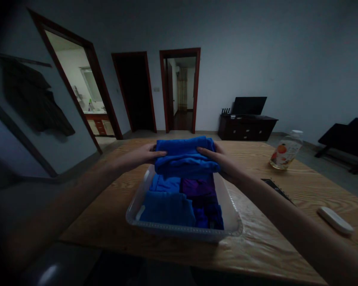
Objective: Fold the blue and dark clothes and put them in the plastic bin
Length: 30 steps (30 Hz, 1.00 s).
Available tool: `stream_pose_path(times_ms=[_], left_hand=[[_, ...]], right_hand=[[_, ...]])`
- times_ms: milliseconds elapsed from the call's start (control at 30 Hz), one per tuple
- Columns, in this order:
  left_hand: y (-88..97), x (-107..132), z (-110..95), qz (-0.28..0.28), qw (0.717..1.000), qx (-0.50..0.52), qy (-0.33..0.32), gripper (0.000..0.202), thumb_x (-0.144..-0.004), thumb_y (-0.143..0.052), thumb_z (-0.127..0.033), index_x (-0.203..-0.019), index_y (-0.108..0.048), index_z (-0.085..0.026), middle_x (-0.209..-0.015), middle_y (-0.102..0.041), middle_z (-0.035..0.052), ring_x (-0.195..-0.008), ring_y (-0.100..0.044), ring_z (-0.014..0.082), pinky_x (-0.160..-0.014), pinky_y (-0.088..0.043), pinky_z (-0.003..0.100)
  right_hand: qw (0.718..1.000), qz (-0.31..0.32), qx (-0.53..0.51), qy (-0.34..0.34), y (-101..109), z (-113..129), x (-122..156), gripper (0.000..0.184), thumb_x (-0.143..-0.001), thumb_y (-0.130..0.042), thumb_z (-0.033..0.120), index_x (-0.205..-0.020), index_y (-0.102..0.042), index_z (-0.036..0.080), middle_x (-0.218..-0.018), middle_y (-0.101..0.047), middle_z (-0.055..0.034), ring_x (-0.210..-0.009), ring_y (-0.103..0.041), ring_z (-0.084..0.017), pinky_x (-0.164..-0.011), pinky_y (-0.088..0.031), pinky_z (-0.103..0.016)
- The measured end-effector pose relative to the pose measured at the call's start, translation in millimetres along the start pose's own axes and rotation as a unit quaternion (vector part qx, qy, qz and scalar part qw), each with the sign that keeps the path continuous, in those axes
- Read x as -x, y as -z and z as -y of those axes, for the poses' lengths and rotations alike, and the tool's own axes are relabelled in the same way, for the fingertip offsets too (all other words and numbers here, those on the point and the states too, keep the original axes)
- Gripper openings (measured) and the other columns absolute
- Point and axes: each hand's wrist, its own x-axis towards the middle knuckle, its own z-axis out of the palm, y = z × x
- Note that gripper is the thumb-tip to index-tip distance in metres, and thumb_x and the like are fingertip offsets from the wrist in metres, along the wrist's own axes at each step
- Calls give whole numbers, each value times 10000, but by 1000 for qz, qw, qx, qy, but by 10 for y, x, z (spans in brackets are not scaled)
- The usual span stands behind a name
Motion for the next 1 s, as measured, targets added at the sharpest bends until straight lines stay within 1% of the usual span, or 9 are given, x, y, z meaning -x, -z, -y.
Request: stream_pose_path(times_ms=[133, 200, 300, 433, 533, 633, 767, 867, 1000], left_hand=[[-111, 92, 316, -59, 995, 21, 73, 1018, -695, -985, -409, -1528, -435, -211, -1319, -713, 197, -957, -788, 294, -780, -664, 439], [-161, 194, 404, -29, 997, -13, 76, 930, -750, -934, -469, -1520, -469, -235, -1177, -769, 142, -858, -794, 273, -720, -653, 394], [-244, 377, 413, 35, 985, -158, 60, 459, -882, -760, -591, -1160, -727, -228, -833, -780, 57, -693, -757, 239, -630, -584, 312], [-520, 617, 298, -25, 885, -462, 48, 531, -966, -618, -652, -703, -705, -200, -720, -740, 142, -725, -737, 331, -697, -563, 411], [-789, 735, 224, -64, 795, -602, 44, 330, -1002, -648, -433, -932, -781, -139, -955, -782, 231, -935, -743, 421, -844, -561, 511], [-924, 743, 174, -48, 779, -626, -5, 274, -1032, -577, -287, -1164, -751, -121, -1116, -761, 224, -1068, -706, 412, -933, -543, 530], [-808, 529, 147, 12, 763, -646, -25, 336, -1030, -440, -121, -1199, -730, -101, -1231, -733, 194, -1156, -683, 362, -961, -548, 484], [-620, 242, 233, 42, 755, -653, -31, 409, -1080, -443, -238, -1331, -683, -23, -1399, -678, 255, -1321, -628, 376, -1099, -498, 487], [-424, -107, 483, 153, 799, -581, -4, 826, -1048, -539, -607, -1649, -421, -54, -1715, -377, 278, -1582, -404, 421, -1257, -375, 532]], right_hand=[[995, 87, 30, -27, -191, -133, -351, 326, -940, -735, 422, -1214, -673, 257, -982, -824, -58, -815, -795, -238, -724, -691, -346], [989, 131, 54, -33, -276, -174, -576, 271, -938, -732, 366, -1170, -679, 235, -948, -826, -60, -778, -795, -220, -711, -690, -325], [971, 217, 93, -47, -407, -210, -882, 200, -917, -736, 290, -1093, -698, 204, -926, -831, -69, -743, -794, -210, -695, -687, -321], [926, 327, 187, -26, -685, -306, -1156, 160, -912, -707, 225, -1060, -752, 183, -949, -844, -54, -776, -800, -218, -711, -680, -335], [897, 338, 283, 42, -945, -457, -1257, 188, -901, -733, 179, -1085, -774, 182, -1022, -843, -46, -927, -794, -242, -856, -656, -358], [865, 300, 384, 120, -1123, -590, -1224, 259, -927, -699, 109, -1180, -748, 142, -1154, -814, -128, -1102, -753, -302, -1023, -583, -435], [812, 269, 474, 209, -1124, -585, -957, 429, -995, -583, 62, -1422, -623, 88, -1401, -687, -239, -1335, -638, -372, -1156, -461, -546], [773, 269, 516, 254, -964, -539, -686, 408, -1046, -565, 134, -1450, -607, 103, -1447, -648, -235, -1394, -587, -376, -1193, -418, -558], [695, 276, 613, 256, -597, -573, -284, 486, -1039, -678, 330, -1436, -621, 54, -1419, -671, -268, -1322, -655, -396, -1138, -494, -553]])
